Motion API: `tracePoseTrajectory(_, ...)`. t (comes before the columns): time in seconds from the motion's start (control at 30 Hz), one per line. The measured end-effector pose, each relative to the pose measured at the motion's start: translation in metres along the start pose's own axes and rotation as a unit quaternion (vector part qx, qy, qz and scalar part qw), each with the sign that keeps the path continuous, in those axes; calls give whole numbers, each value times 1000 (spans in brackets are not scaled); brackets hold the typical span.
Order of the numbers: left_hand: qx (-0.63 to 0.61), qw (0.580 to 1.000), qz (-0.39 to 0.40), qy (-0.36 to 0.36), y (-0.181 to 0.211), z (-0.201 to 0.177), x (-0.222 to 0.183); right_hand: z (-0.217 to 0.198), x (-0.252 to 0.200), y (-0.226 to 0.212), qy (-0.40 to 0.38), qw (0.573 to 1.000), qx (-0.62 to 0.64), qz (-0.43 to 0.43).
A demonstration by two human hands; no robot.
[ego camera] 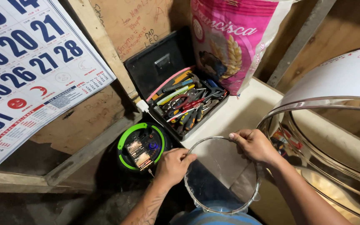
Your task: The person cuts a circular piece of plastic film using scissors.
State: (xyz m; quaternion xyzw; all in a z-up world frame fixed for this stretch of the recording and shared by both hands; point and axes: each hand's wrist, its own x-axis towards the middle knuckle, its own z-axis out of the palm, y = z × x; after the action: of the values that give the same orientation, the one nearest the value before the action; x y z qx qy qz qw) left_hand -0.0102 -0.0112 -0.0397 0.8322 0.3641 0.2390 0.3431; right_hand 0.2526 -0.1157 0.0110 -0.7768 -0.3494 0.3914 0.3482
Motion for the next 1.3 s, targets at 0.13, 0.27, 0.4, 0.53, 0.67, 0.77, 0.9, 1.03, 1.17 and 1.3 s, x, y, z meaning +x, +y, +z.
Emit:
tracePoseTrajectory(0.13, 5, 1000, -8, -1, -24, 18, 7, 0, 8, 18, 9, 999, -34, -2)
tracePoseTrajectory(0.27, -242, 952, -187, -23, -49, 50, 5, 7, 33, 59, 9, 999, 52, 7)
tracePoseTrajectory(0.4, -261, 944, -196, -53, -56, 58, 17, 5, 45, 72, 12, 998, 57, 13)
tracePoseTrajectory(0.53, -102, 989, -105, -28, 4, 11, 22, 2, 33, 46, 40, 998, 45, 5)
tracePoseTrajectory(0.67, -57, 995, -87, 9, -15, 12, 33, 8, 28, 23, 37, 999, 24, 15)
tracePoseTrajectory(0.77, -126, 978, -165, -22, -42, 29, 41, 15, 33, 25, 40, 999, 27, 16)
tracePoseTrajectory(0.9, -345, 921, -183, -18, -64, 41, 37, 29, 35, 28, 43, 997, 52, 27)
tracePoseTrajectory(1.03, -327, 924, -196, -29, -73, 38, 39, 37, 43, 42, 51, 996, 67, 35)
tracePoseTrajectory(1.17, -155, 966, -153, -140, -63, 9, 44, 37, 36, 42, 73, 992, 81, 71)
tracePoseTrajectory(1.3, -143, 957, -130, -214, -73, 2, 60, 43, 49, 65, 63, 992, 74, 86)
